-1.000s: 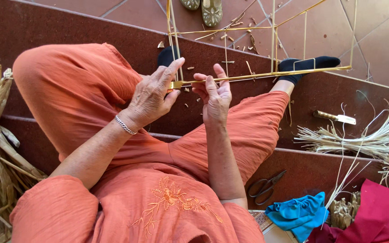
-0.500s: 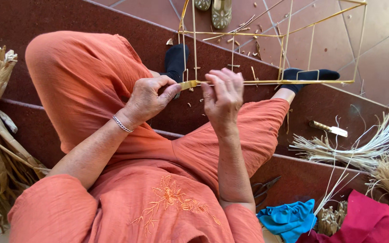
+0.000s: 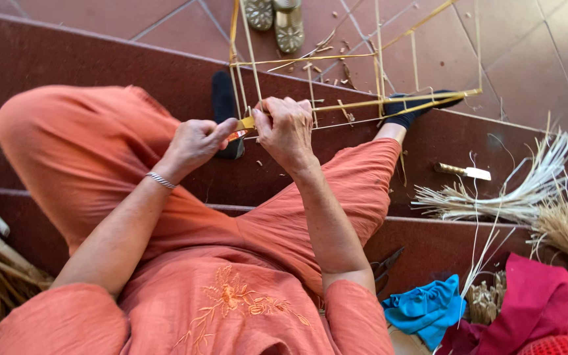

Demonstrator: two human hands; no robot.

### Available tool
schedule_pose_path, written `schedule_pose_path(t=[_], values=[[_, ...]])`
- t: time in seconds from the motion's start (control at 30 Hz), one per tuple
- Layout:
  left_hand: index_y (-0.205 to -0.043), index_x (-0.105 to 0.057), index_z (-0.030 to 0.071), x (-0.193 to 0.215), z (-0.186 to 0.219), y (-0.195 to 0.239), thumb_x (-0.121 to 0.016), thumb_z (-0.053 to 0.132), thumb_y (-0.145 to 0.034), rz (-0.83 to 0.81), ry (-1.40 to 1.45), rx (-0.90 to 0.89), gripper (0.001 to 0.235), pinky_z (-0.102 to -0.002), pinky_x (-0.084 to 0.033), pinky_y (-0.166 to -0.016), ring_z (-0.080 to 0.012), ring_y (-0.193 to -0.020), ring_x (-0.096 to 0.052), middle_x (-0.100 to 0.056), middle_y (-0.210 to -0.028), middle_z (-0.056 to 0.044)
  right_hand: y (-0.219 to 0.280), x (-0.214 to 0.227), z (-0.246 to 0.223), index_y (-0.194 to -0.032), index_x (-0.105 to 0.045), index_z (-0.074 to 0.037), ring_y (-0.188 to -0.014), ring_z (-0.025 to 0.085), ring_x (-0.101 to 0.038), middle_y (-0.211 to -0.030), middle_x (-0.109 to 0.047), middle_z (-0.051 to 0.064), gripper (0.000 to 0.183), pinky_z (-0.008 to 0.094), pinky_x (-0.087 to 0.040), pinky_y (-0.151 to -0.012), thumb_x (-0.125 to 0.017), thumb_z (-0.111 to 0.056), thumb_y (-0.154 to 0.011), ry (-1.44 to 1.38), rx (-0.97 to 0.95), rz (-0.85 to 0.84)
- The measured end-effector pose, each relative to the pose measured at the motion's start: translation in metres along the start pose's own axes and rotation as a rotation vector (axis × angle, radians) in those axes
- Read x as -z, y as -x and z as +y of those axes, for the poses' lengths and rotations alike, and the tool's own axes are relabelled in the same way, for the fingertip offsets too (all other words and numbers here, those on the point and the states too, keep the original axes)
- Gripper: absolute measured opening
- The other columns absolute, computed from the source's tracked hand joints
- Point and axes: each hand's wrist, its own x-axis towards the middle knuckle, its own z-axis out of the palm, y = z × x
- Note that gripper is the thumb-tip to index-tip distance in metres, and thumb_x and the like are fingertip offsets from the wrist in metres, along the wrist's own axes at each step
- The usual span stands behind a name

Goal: The person sits on the floor and assembles a rectangular bamboo frame by inserting thin bamboo strips into a pre-built structure. They use masking tape to secure the joints and scissors to trim excess tape. The person repeatedly adjusts the frame and secures multiple connection points.

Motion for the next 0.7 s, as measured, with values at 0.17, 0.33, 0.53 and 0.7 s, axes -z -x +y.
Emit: schedule_pose_path(t=[0.17,0.33,0.53,0.7], values=[[-0.097,-0.074,0.005,0.037,0.041,-0.007,-0.064,0.04,-0.109,-0.198,0.583,-0.341,0.038,-0.024,-0.055,-0.075,-0.0075,-0.084,-0.065,-0.075,-0.097,-0.004,-0.042,0.04,0.027,-0.09,-0.075,-0.009,-0.067,0.016,-0.069,-0.079,-0.073,0.005,0.008,0.034,-0.052,-0.064,-0.07,-0.01,-0.096,-0.197,0.094,0.171],[-0.124,-0.068,0.002,0.075,0.138,-0.019,-0.066,0.022,-0.11,-0.323,0.615,-0.619,0.024,-0.026,-0.062,-0.091,-0.0111,-0.098,-0.071,-0.073,-0.111,-0.007,-0.066,0.108,0.07,-0.093,-0.08,-0.009,-0.054,0.009,-0.055,-0.069,-0.069,-0.001,0.011,0.028,-0.038,-0.048,-0.071,-0.01,-0.1,-0.589,-0.301,0.183],[-0.127,-0.069,0.0,0.079,0.225,-0.021,-0.058,0.018,-0.113,-0.416,0.459,-0.883,0.025,-0.022,-0.053,-0.075,-0.0099,-0.081,-0.062,-0.074,-0.108,-0.008,-0.026,0.195,0.09,-0.078,-0.07,-0.004,-0.058,0.016,-0.057,-0.068,-0.067,0.006,0.017,0.03,-0.049,-0.059,-0.081,-0.001,-0.091,-0.719,-0.274,0.606],[-0.138,-0.063,-0.002,0.051,0.274,-0.021,-0.054,0.02,-0.121,-0.518,0.492,-1.094,0.03,-0.022,-0.064,-0.088,-0.0077,-0.097,-0.072,-0.073,-0.111,-0.008,0.014,0.223,0.075,-0.098,-0.078,0.005,-0.061,0.014,-0.056,-0.088,-0.075,0.015,0.004,0.024,-0.041,-0.05,-0.075,0.002,-0.097,-1.027,-0.257,0.724]])
